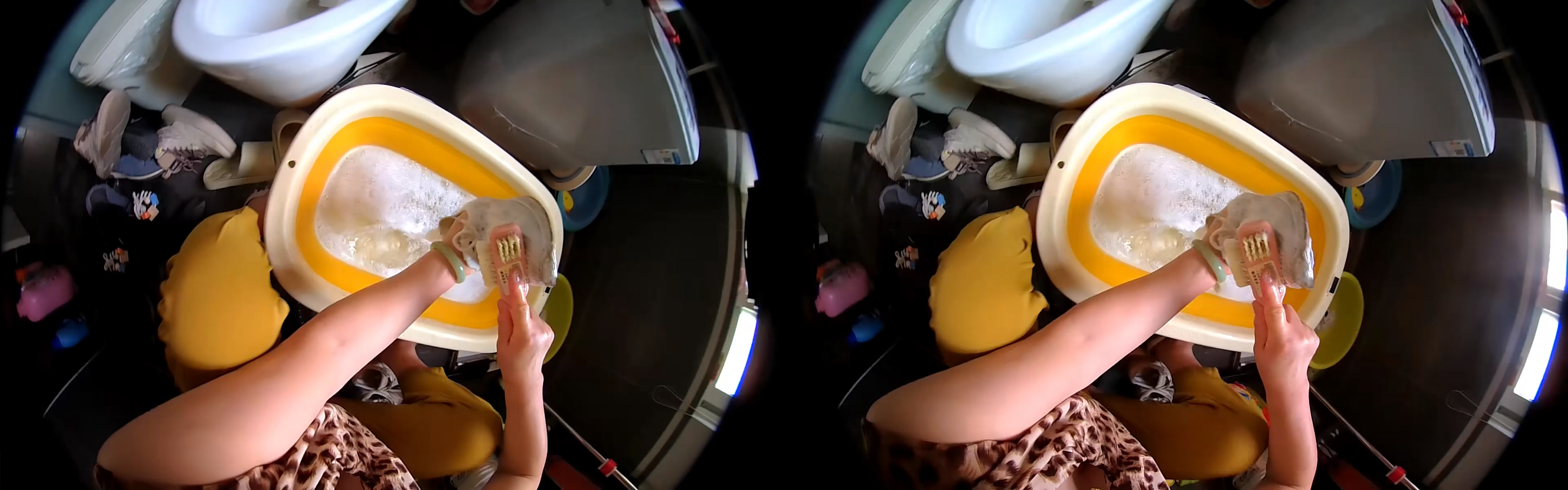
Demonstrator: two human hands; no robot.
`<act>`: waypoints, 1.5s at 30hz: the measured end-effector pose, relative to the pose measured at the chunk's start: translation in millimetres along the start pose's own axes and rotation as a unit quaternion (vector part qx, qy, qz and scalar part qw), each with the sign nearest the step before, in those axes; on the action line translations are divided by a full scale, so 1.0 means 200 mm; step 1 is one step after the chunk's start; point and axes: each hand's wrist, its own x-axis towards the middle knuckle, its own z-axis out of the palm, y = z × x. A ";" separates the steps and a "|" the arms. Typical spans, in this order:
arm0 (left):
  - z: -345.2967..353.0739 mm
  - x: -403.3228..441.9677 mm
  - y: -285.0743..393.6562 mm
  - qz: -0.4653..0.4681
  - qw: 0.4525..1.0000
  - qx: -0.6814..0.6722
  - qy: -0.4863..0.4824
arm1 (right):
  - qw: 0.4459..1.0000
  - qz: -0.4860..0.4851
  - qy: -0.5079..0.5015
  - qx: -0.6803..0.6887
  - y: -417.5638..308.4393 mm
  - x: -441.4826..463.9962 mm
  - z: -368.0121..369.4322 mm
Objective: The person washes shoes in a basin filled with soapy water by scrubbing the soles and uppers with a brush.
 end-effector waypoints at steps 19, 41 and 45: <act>0.28 -0.24 0.26 0.015 0.928 0.370 0.038 | 0.997 0.015 0.062 0.038 -0.29 0.03 0.01; -0.17 -0.48 0.44 0.046 0.929 -0.108 0.352 | 0.943 0.236 -0.186 0.143 -0.45 0.04 0.60; 0.06 -0.42 0.41 0.032 0.916 -0.111 0.385 | 0.960 0.264 -0.048 0.083 -0.16 0.27 0.73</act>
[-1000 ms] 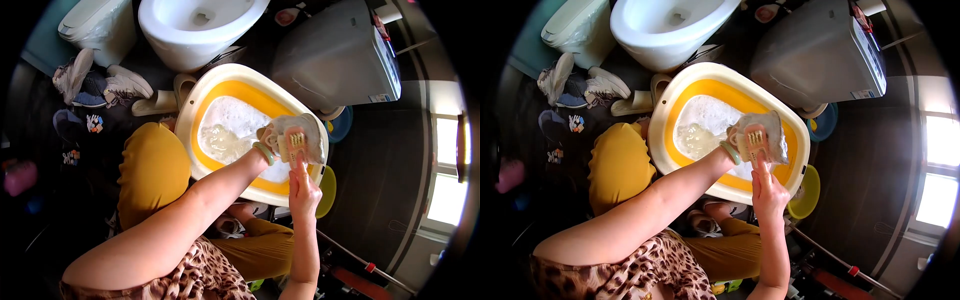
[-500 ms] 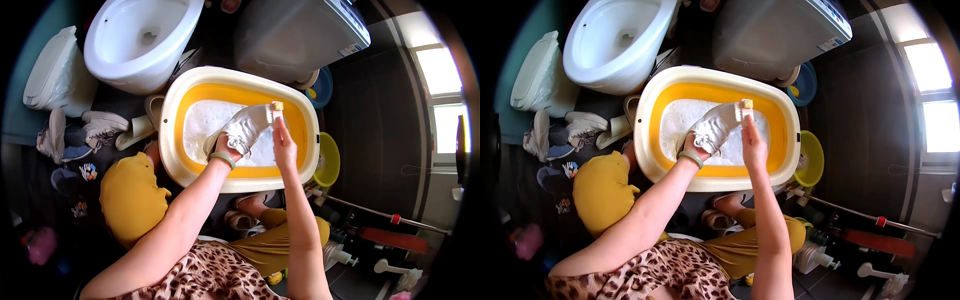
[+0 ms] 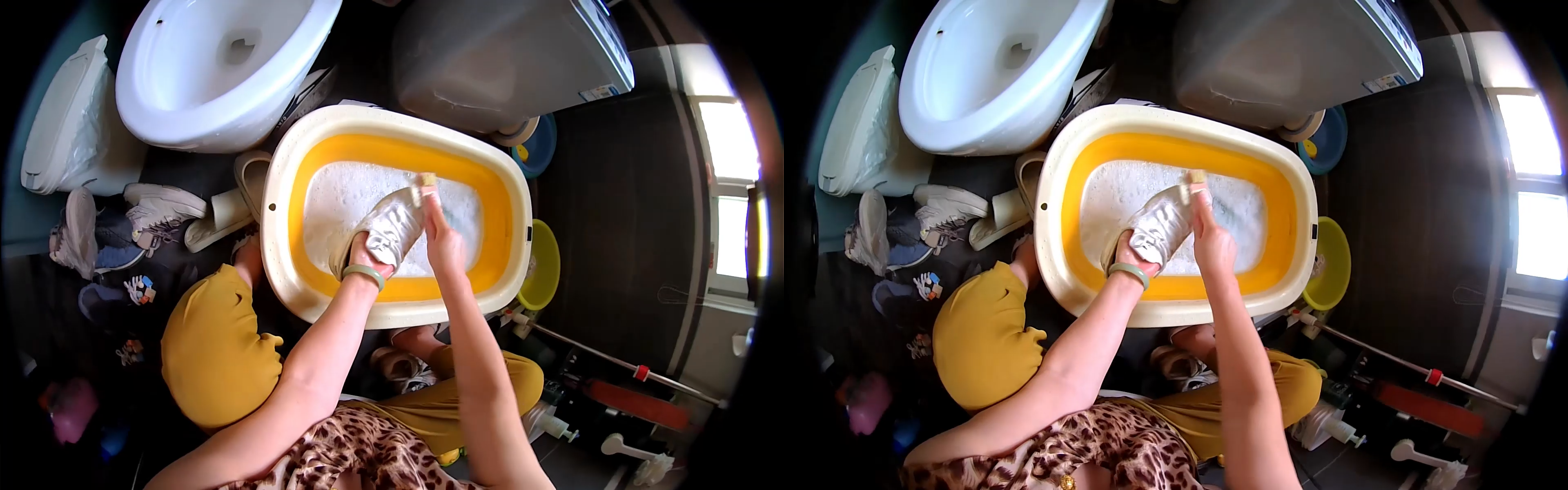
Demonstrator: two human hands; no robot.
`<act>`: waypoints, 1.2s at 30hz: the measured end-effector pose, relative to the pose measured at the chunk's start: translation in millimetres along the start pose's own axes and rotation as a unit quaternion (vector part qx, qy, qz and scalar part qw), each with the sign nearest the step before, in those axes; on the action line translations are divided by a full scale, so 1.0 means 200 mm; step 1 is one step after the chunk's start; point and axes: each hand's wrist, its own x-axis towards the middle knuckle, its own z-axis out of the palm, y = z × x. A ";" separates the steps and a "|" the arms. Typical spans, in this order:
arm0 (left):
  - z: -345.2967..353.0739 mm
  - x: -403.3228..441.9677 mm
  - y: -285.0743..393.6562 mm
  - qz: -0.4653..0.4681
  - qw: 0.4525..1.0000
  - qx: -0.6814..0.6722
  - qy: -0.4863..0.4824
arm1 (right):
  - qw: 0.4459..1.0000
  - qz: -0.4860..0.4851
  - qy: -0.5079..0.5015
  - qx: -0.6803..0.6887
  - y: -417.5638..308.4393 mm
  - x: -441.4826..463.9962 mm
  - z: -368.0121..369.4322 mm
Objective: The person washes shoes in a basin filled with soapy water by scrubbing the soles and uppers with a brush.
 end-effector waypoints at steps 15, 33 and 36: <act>-0.12 0.18 0.02 -0.017 0.994 0.010 -0.110 | 0.964 0.018 0.057 0.260 -0.07 -0.04 0.13; -0.22 0.29 0.06 -0.023 0.989 0.005 -0.145 | 0.991 -0.021 -0.064 0.115 -0.08 -0.21 0.00; -0.28 0.31 0.07 -0.038 0.982 0.014 -0.182 | 0.992 -0.041 -0.087 0.077 0.06 -0.19 0.05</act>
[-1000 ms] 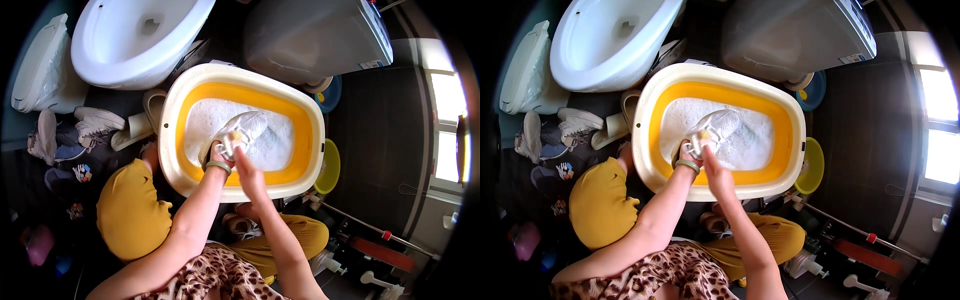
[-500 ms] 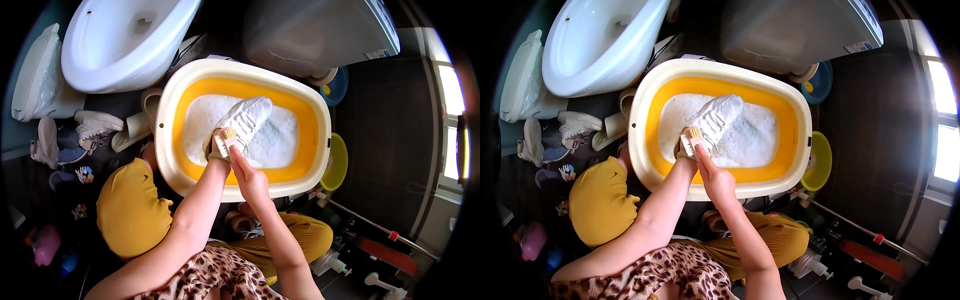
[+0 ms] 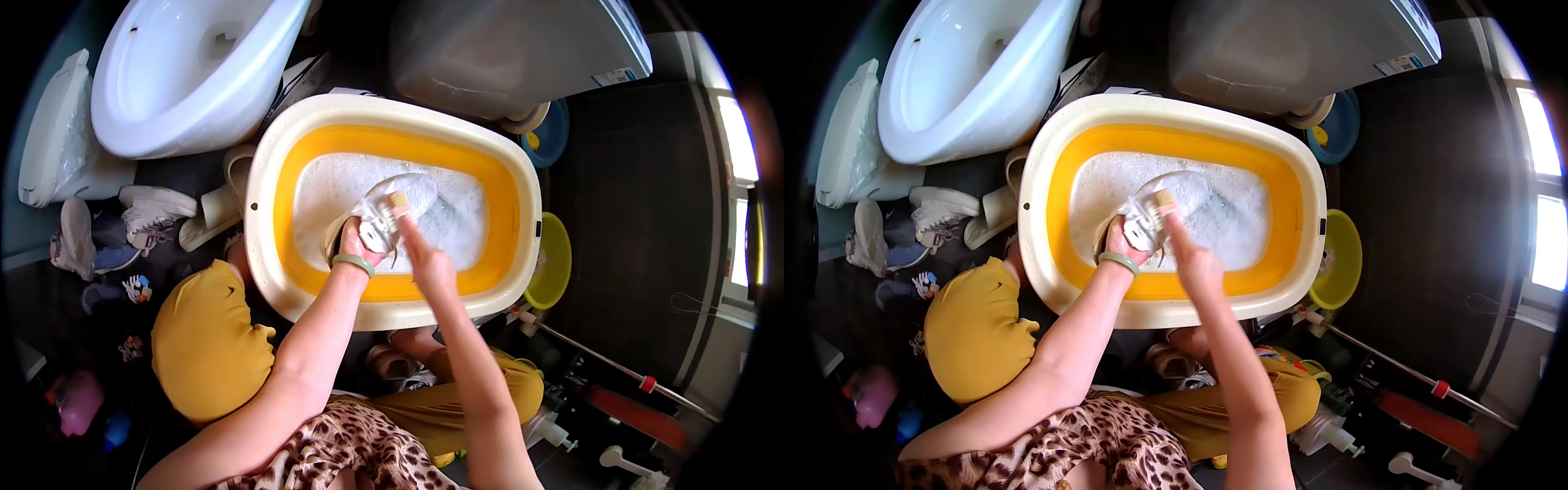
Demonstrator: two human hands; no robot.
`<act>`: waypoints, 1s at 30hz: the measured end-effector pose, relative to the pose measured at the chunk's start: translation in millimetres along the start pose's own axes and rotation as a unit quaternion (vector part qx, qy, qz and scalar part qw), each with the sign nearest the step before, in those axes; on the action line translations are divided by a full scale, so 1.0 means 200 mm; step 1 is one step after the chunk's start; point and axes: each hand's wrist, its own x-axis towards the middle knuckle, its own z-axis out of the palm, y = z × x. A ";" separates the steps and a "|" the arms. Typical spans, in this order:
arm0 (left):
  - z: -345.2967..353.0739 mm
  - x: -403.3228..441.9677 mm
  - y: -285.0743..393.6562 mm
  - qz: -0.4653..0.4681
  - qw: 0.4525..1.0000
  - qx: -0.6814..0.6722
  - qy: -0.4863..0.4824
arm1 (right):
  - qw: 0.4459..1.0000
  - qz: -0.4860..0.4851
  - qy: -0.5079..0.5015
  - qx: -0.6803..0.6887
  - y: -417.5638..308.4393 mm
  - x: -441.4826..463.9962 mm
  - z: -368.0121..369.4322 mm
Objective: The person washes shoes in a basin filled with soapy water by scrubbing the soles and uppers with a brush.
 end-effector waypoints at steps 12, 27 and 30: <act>-0.03 0.00 -0.02 0.000 0.997 0.072 0.036 | 0.995 0.096 -0.006 0.001 0.10 0.07 0.00; 0.11 -0.02 -0.07 0.009 0.974 0.190 0.127 | 0.983 0.042 0.068 0.168 0.14 0.08 0.16; 0.06 -0.04 -0.02 0.025 0.976 0.168 0.138 | 0.983 -0.014 -0.018 0.182 0.06 0.06 0.07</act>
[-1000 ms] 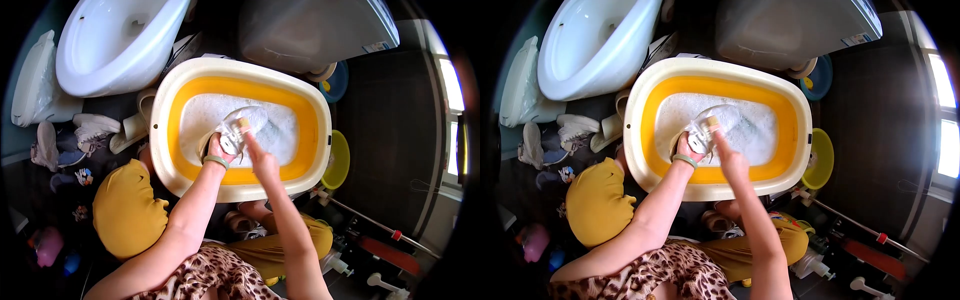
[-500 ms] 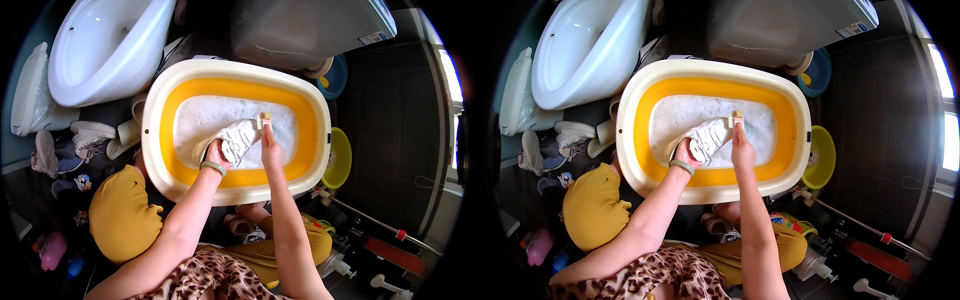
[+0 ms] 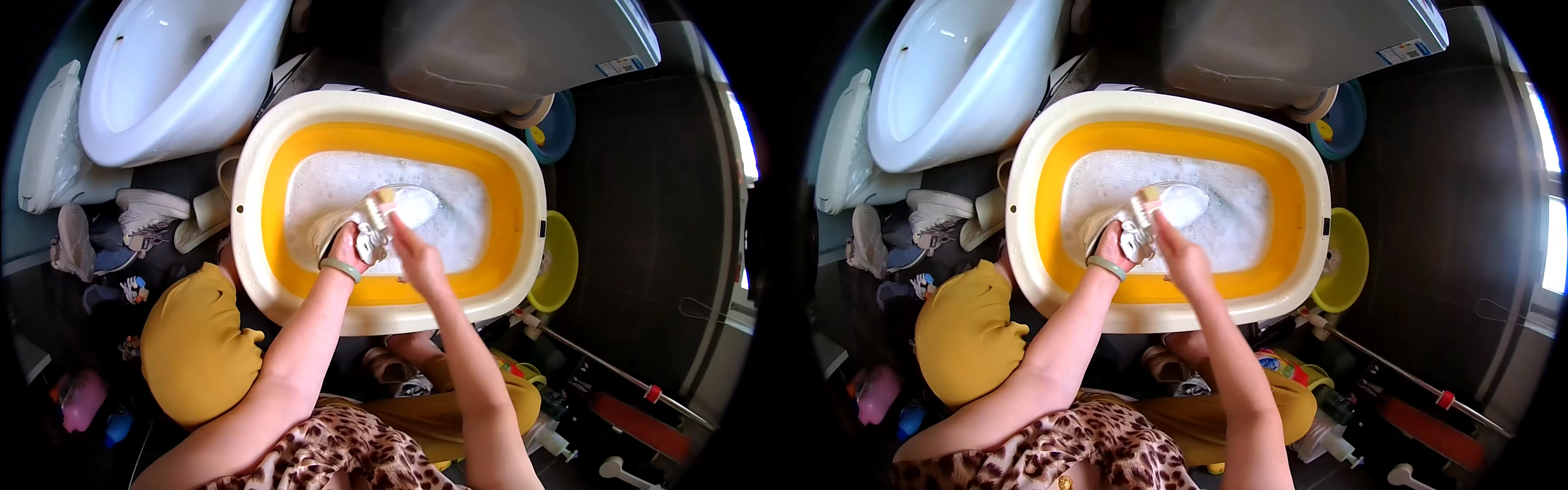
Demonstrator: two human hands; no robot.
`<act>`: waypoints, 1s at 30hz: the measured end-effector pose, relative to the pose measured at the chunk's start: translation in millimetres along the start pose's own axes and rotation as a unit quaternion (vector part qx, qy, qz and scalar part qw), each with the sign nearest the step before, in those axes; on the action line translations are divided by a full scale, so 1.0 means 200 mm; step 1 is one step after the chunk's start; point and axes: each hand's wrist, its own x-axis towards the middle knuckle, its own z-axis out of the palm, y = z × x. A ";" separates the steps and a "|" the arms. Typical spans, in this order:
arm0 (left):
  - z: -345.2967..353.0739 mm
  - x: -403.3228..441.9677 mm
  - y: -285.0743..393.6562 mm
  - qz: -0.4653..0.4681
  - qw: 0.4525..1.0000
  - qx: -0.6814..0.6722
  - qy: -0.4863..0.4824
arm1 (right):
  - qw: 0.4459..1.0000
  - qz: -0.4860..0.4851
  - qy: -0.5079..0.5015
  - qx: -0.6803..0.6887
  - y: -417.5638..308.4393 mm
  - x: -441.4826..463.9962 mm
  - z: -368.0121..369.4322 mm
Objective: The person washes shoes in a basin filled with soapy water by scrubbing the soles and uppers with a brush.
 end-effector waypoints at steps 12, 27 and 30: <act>-0.02 0.06 0.01 0.084 0.909 0.402 -0.070 | 0.996 0.068 -0.025 -0.053 -0.03 0.00 -0.12; -0.04 0.09 -0.01 0.217 0.515 0.820 -0.120 | 1.000 0.012 0.001 0.014 -0.14 -0.11 -0.02; -0.10 0.12 -0.03 0.239 0.661 0.709 -0.054 | 0.987 0.152 -0.054 -0.004 -0.24 -0.05 -0.08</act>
